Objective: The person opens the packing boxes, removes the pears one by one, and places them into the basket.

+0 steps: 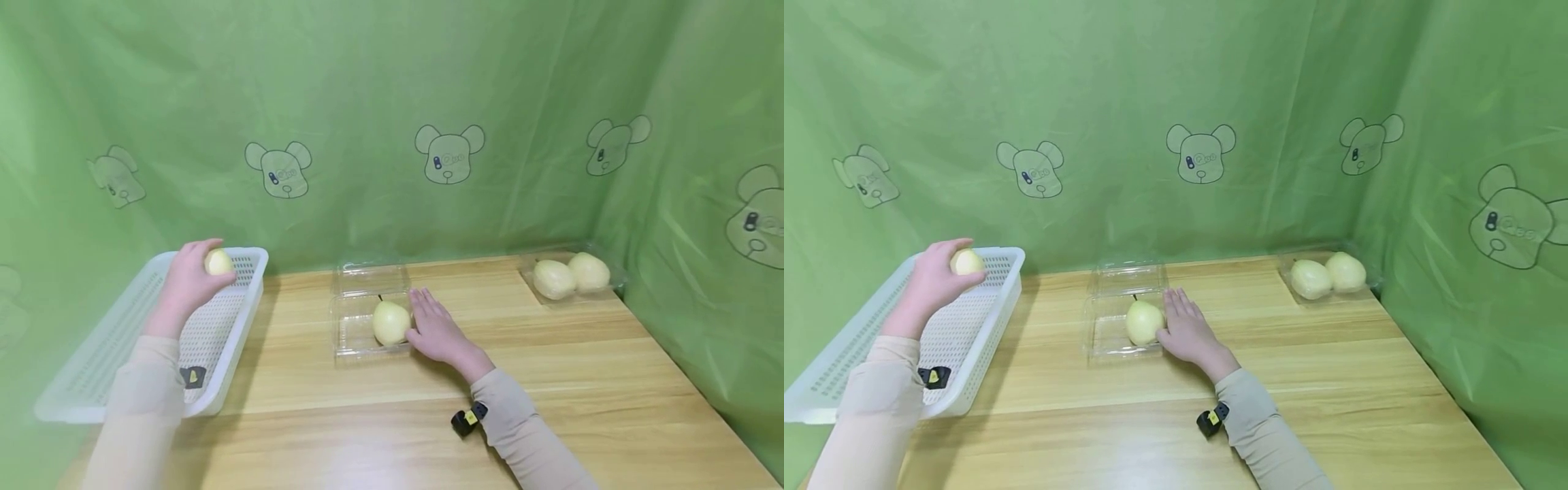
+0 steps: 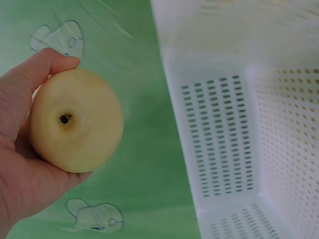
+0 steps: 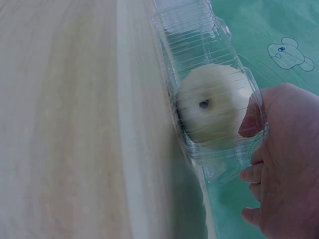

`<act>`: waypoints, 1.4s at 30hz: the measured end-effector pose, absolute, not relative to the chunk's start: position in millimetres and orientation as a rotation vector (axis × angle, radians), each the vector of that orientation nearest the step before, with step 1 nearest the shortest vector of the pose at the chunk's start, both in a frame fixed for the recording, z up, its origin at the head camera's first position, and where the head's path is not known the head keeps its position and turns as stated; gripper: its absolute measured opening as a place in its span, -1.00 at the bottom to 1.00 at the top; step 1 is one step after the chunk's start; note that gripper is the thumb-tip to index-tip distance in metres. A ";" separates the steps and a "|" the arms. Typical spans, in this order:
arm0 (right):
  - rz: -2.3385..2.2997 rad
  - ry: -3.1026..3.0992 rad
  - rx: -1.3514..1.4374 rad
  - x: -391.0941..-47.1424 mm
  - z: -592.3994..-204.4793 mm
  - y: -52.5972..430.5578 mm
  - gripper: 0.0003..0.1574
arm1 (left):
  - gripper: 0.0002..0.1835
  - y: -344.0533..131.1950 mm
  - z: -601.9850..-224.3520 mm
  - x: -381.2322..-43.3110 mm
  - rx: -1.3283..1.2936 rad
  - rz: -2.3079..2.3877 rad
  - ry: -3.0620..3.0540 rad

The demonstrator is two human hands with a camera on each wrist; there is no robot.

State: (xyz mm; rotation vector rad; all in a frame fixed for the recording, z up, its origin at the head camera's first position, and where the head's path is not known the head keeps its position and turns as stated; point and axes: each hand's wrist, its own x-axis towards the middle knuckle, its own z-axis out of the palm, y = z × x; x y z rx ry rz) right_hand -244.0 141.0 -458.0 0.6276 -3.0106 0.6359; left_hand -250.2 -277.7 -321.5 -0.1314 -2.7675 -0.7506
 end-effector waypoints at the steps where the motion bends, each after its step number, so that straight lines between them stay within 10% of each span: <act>1: 0.637 -3.010 0.628 -244.0 -458.3 141.3 0.03 | -0.20 -279.2 -323.0 -251.4 -0.120 -0.753 -2.771; 42: 0.628 -2.998 0.643 -240.5 -457.8 144.2 0.01 | -0.17 -340.7 -376.1 -273.6 0.257 -0.826 -2.876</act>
